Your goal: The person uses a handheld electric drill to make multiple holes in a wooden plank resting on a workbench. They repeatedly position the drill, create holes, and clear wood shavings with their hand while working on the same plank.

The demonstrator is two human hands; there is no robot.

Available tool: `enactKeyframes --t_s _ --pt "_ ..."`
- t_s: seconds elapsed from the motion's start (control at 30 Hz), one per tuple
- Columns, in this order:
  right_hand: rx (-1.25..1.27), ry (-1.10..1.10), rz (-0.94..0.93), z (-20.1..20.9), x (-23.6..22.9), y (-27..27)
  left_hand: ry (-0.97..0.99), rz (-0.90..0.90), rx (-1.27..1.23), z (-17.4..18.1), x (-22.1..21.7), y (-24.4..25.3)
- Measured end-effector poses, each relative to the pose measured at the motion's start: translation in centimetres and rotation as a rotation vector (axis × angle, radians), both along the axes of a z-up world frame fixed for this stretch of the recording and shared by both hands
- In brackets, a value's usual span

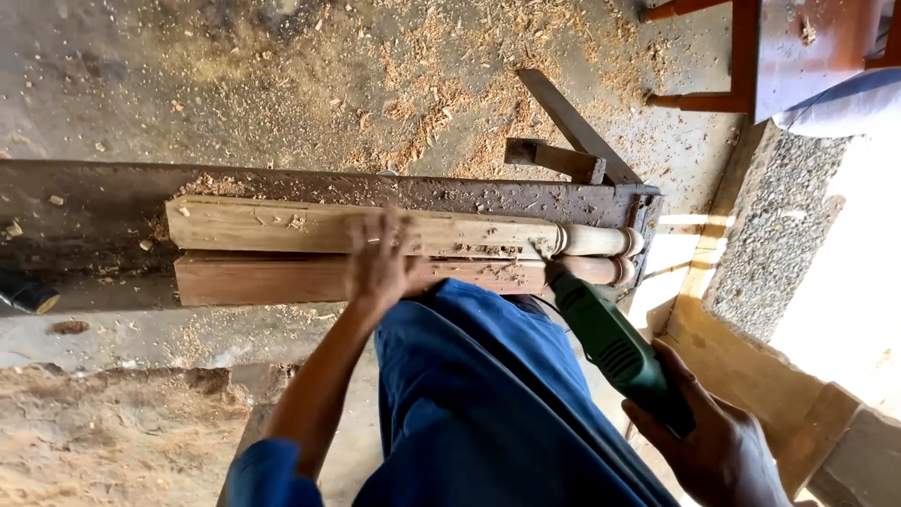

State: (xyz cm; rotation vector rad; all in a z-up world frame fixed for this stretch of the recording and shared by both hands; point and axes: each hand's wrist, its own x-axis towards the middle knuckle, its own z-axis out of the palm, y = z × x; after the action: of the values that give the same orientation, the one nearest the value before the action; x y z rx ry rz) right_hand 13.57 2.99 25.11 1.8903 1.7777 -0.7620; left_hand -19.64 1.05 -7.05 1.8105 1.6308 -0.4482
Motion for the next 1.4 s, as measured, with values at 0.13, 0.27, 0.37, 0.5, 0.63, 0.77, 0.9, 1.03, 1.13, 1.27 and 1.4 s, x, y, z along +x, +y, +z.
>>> enactKeyframes --t_s 0.13,0.27,0.37,0.5,0.63,0.77,0.9,1.03,1.13,1.27,1.4 --pt "-0.020 0.068 -0.057 -1.1 -0.9 -0.5 -0.289 0.306 0.682 -1.8 4.4 -3.4" --pt "-0.085 0.153 -0.095 -1.6 -1.5 -1.1 -1.096 0.111 0.558 8.4 11.3 -1.1" --pt "-0.144 0.132 -0.120 -1.6 -2.2 -0.8 -1.299 0.043 0.557 9.9 13.7 -0.2" --pt "-0.180 0.092 -0.101 -1.7 -2.8 -0.5 -1.354 0.070 0.673 10.3 13.5 0.9" --pt "-0.130 0.138 -0.064 -2.0 -2.3 -0.5 -1.351 0.082 0.683 10.3 13.7 0.8" --pt "-0.086 0.168 -0.001 -2.4 -2.2 -0.2 -1.318 0.114 0.665 10.1 13.8 0.8" --pt "-0.066 0.180 0.068 -2.4 -2.4 0.3 -1.319 0.142 0.680 10.0 13.7 0.8" --pt "-0.083 0.163 0.079 -2.0 -2.9 0.8 -1.287 0.171 0.715 10.1 13.9 0.7" --pt "-0.094 0.160 0.089 -2.1 -2.7 1.0 -1.294 0.171 0.708 9.9 14.1 0.8" --pt "-0.088 0.158 0.093 -2.2 -2.7 1.3 -1.312 0.162 0.693 9.3 14.4 0.9" --pt "-0.066 0.176 0.102 -2.5 -2.4 1.1 -1.301 0.156 0.690 9.4 14.3 1.0"
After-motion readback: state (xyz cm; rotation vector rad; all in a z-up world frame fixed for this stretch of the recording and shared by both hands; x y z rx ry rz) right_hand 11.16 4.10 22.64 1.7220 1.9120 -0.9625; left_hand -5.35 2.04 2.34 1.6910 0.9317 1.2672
